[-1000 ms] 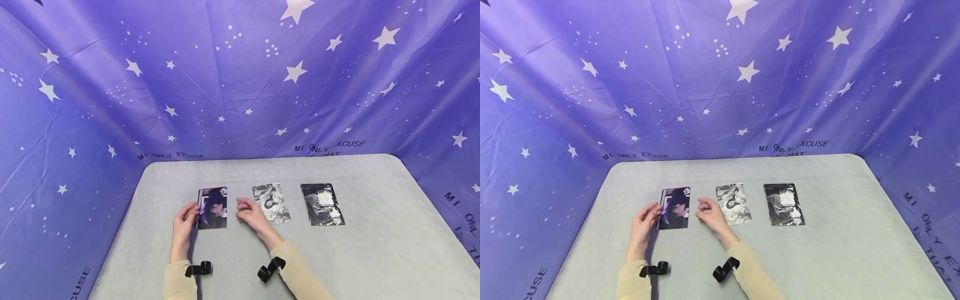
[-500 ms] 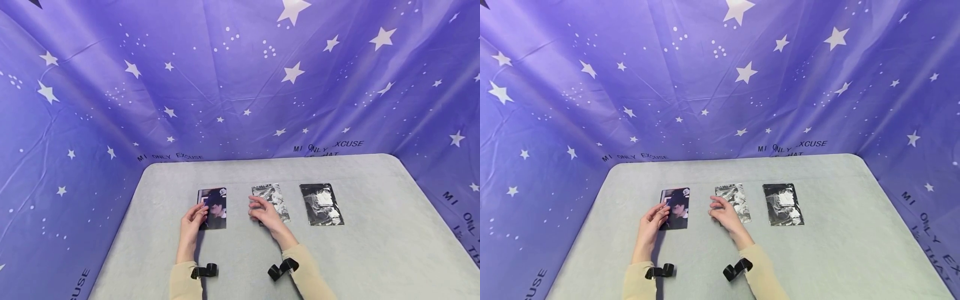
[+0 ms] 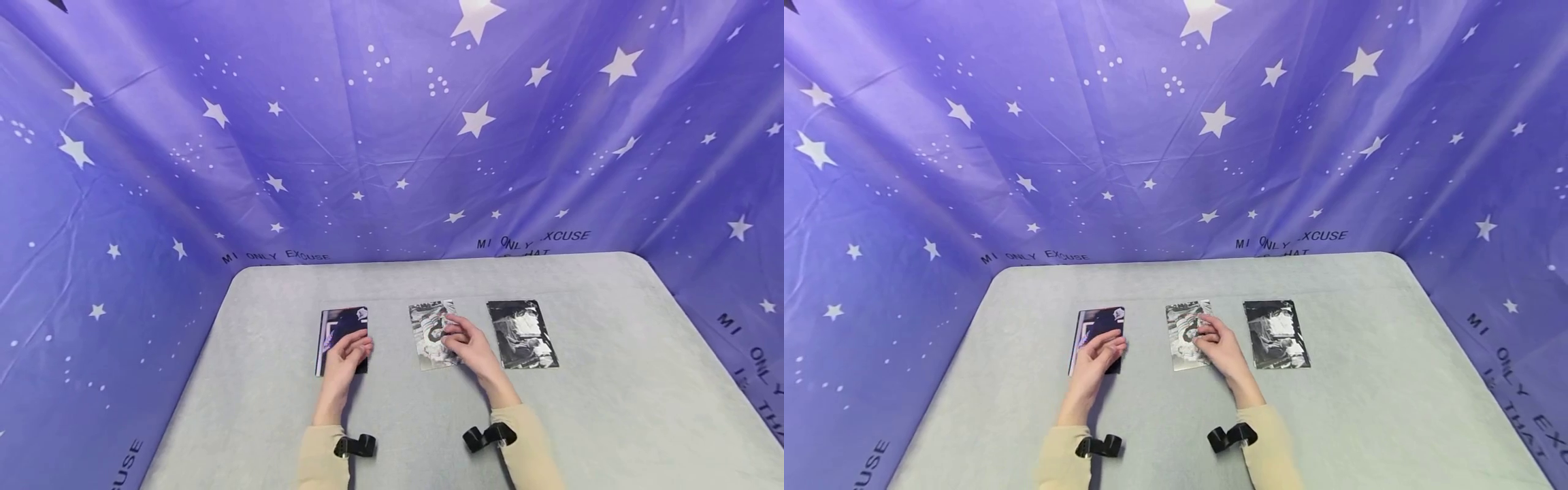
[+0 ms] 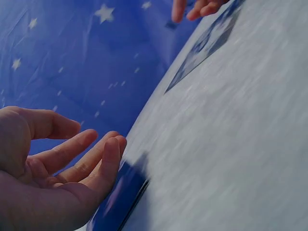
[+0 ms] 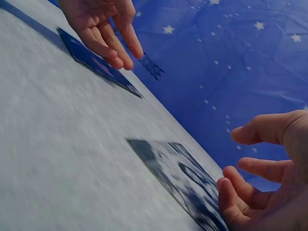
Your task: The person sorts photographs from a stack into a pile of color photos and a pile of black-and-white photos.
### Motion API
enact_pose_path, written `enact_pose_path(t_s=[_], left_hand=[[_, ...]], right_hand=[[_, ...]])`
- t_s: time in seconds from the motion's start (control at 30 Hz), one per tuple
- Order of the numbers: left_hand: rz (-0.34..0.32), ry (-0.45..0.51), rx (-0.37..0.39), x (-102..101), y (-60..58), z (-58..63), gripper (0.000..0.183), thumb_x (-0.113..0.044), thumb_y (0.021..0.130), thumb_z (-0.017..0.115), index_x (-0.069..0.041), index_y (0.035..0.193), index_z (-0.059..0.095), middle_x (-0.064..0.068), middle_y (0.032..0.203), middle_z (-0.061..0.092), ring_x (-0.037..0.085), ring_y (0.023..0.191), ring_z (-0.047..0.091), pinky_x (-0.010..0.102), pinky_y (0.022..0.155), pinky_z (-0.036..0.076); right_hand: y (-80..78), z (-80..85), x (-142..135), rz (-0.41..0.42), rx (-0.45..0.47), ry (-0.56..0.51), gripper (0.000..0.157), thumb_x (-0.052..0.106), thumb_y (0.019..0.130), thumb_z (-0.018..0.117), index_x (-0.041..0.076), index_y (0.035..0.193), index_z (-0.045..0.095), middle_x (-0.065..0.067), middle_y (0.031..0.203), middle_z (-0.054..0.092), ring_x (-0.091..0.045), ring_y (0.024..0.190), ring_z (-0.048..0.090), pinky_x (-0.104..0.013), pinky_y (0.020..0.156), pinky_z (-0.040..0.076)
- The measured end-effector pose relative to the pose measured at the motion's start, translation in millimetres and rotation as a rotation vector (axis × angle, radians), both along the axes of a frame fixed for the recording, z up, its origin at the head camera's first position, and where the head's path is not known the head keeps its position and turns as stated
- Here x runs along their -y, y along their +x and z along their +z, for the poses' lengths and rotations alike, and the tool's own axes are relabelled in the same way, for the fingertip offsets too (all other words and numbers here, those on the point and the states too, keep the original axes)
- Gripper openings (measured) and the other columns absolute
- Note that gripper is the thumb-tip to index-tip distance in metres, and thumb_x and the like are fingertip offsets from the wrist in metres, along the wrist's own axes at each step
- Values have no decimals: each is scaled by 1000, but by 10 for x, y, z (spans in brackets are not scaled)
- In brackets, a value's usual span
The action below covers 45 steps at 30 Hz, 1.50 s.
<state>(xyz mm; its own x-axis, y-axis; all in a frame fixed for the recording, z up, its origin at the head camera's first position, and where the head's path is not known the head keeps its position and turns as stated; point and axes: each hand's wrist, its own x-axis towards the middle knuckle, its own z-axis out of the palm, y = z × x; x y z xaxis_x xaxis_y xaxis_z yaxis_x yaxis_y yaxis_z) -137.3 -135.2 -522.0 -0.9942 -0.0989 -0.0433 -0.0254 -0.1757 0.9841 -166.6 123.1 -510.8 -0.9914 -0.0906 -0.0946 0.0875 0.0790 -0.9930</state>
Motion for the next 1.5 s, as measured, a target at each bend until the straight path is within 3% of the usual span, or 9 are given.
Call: enact_pose_path(t_s=[0.17, 0.3, 0.4, 0.53, 0.73, 1.03, 1.2, 1.37, 1.5], left_hand=[[-54, 11, 33, -279, -5, -8, 44, 11, 89, 50, 16, 133, 43, 36, 119, 56, 20, 93, 65, 23, 82, 51], [-88, 25, 44, -458, -15, -20, 50, 10, 88, 53, 14, 136, 39, 36, 119, 54, 19, 92, 64, 25, 82, 52], [-106, 28, 61, -565, -14, -21, 51, 10, 87, 54, 14, 136, 38, 37, 119, 54, 19, 92, 64, 27, 83, 52], [-81, 44, 103, -687, -24, -17, 49, 10, 87, 54, 14, 134, 40, 36, 119, 53, 18, 89, 61, 31, 84, 53], [-58, 69, 122, -778, -56, 10, 47, 9, 84, 53, 15, 130, 41, 36, 121, 52, 18, 83, 60, 34, 83, 54], [-90, 61, 123, -756, -49, -12, 44, 10, 85, 52, 16, 128, 44, 34, 115, 58, 13, 82, 61, 25, 78, 52], [-121, 17, 96, -776, -38, -50, 48, 12, 82, 54, 16, 128, 47, 32, 112, 62, 13, 86, 62, 19, 73, 49], [-133, 44, 82, -819, -50, -64, 57, 18, 75, 56, 15, 131, 47, 30, 112, 60, 10, 78, 60, 17, 69, 48], [-131, 58, 73, -852, -56, -52, 61, 20, 74, 57, 12, 133, 46, 28, 111, 61, 10, 77, 59, 18, 68, 48]], right_hand=[[41, 64, -188, -28, 13, 56, 57, -5, 84, 62, -8, 138, 44, -28, 120, 54, -16, 95, 54, -17, 79, 45], [57, 1, -265, -59, 0, 84, 57, -6, 83, 64, -6, 138, 46, -26, 119, 55, -16, 94, 54, -17, 77, 45], [84, -31, -268, -80, -10, 121, 57, -5, 83, 64, -6, 137, 47, -26, 119, 55, -24, 98, 55, -20, 79, 46], [122, -47, -213, -104, -1, 187, 57, -2, 83, 65, -4, 138, 47, -25, 122, 54, -30, 103, 53, -23, 81, 44], [156, -27, -104, -134, -6, 212, 57, -4, 81, 65, -6, 135, 48, -25, 121, 55, -21, 91, 52, -18, 75, 43], [216, -15, -60, -138, -20, 176, 56, -3, 81, 66, -7, 134, 49, -25, 120, 55, -29, 101, 49, -18, 77, 39], [236, -33, -63, -175, -40, 139, 52, -7, 79, 64, -11, 129, 52, -24, 113, 55, -20, 89, 50, -16, 73, 39], [231, -58, -96, -240, -28, 87, 47, -15, 77, 60, -14, 123, 55, -21, 104, 55, -4, 70, 46, -13, 62, 39], [220, -60, -151, -245, -8, -5, 49, -16, 79, 58, -14, 127, 53, -20, 104, 53, -2, 71, 49, -12, 65, 42]])
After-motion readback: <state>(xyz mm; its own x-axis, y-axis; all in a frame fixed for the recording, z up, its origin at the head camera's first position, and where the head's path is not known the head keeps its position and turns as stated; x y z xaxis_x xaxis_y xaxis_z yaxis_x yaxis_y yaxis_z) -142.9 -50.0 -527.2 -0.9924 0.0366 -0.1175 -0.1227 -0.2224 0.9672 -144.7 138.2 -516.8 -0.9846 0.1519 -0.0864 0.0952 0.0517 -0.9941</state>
